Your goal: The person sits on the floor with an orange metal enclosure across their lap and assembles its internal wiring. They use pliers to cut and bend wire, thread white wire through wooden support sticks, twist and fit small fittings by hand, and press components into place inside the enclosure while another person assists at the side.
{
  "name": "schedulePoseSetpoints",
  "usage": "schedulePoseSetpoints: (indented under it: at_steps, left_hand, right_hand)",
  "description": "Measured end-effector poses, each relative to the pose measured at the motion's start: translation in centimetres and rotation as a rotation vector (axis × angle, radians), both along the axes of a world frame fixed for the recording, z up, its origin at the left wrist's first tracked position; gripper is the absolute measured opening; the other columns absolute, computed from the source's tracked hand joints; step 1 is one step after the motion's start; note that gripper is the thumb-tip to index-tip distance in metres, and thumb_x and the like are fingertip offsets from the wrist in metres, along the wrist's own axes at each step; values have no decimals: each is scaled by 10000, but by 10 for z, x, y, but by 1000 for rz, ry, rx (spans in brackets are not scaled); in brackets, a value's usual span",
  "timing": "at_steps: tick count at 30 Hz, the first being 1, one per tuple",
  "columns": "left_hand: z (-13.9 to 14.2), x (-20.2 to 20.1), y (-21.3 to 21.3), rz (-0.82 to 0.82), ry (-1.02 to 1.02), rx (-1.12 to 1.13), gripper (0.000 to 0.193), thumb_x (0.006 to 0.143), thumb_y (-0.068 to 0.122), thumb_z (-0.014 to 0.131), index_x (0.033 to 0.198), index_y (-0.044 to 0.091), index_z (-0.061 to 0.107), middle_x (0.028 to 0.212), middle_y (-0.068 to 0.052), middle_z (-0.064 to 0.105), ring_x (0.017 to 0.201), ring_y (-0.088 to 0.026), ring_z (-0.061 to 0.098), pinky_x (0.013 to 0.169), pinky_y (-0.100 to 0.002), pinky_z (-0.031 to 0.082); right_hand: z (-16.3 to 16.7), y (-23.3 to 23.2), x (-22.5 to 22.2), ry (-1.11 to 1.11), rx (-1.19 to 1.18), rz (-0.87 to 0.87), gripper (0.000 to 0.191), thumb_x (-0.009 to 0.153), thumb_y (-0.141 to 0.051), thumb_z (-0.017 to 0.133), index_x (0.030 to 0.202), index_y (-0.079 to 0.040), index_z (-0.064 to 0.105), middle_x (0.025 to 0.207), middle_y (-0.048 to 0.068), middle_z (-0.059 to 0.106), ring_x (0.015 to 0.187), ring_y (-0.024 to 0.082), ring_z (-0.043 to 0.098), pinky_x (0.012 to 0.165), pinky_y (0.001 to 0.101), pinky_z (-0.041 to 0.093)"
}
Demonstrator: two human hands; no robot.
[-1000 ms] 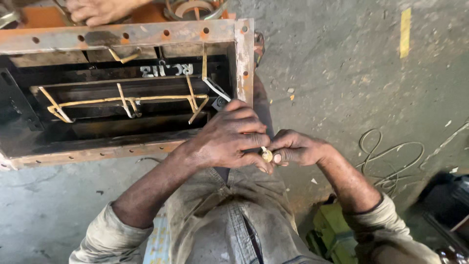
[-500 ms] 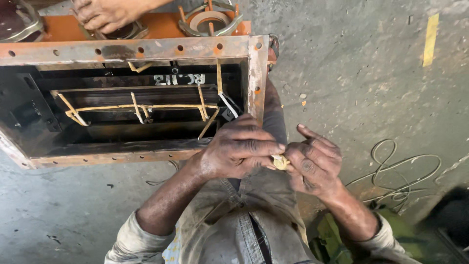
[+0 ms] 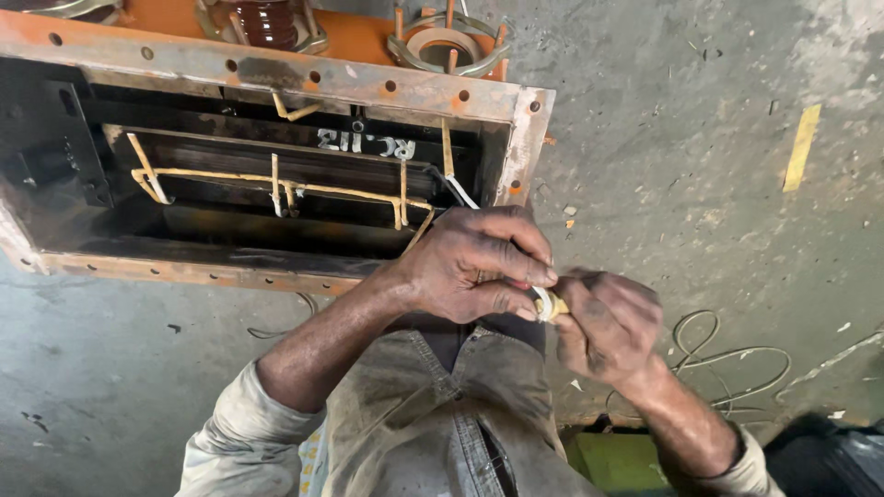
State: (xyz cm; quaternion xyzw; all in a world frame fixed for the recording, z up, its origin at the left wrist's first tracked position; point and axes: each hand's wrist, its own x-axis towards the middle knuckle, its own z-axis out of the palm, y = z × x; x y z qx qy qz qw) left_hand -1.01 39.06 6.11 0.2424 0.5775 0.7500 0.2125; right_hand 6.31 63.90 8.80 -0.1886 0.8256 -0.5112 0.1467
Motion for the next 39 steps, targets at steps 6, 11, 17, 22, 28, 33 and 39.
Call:
schedulePoseSetpoints:
  at_steps: [6,11,17,22,28,33,39]
  left_hand:
    - [-1,-7,1,16,97,-19,530,749,332,959,1140,78,707,1138,-31,677,1030,-204,707,888,-339,602]
    - [-6,-4,0,20,28,15,477,723,310,973,1052,92,707,1057,-18,657,941,-194,678,829,-336,578]
    - [-12,-12,1,76,26,15,249,855,6,738,1089,90,737,1091,-24,717,972,-209,701,865,-330,588]
    - [-14,-13,-6,27,131,-17,465,688,176,878,1103,43,715,1085,-64,683,1028,-269,637,929,-413,508]
    - [-33,-5,-5,52,46,-50,465,712,323,974,1059,113,747,1036,4,703,996,-208,661,927,-363,542]
    - [-34,-10,-2,36,32,-105,280,826,90,748,1105,114,747,1090,-17,735,1034,-217,668,959,-381,534]
    - [-25,-8,-10,18,77,-66,545,682,326,926,1104,65,701,1033,-91,672,1043,-278,600,969,-451,453]
  right_hand:
    - [16,8,-16,-494,-132,-32,327,979,-286,658,1051,29,711,695,62,620,634,189,644,631,356,559]
    - [1,15,-22,-785,-382,74,295,991,-275,625,992,8,708,738,54,671,666,174,691,648,347,598]
    - [10,-6,-23,403,311,9,176,957,-129,678,989,45,688,765,111,660,633,207,592,800,558,614]
    - [6,2,-36,-879,-344,23,343,999,-289,659,1019,44,741,798,107,706,616,146,597,567,294,515]
    - [-6,3,-30,-620,-196,81,235,967,-173,663,1075,31,707,777,98,704,608,162,641,557,294,507]
    - [15,-10,-32,233,283,26,191,959,-130,683,1078,17,657,872,128,709,702,215,670,773,459,581]
    - [-8,2,-40,-1637,-655,-53,452,946,-356,611,1088,51,746,812,154,763,606,162,672,602,326,585]
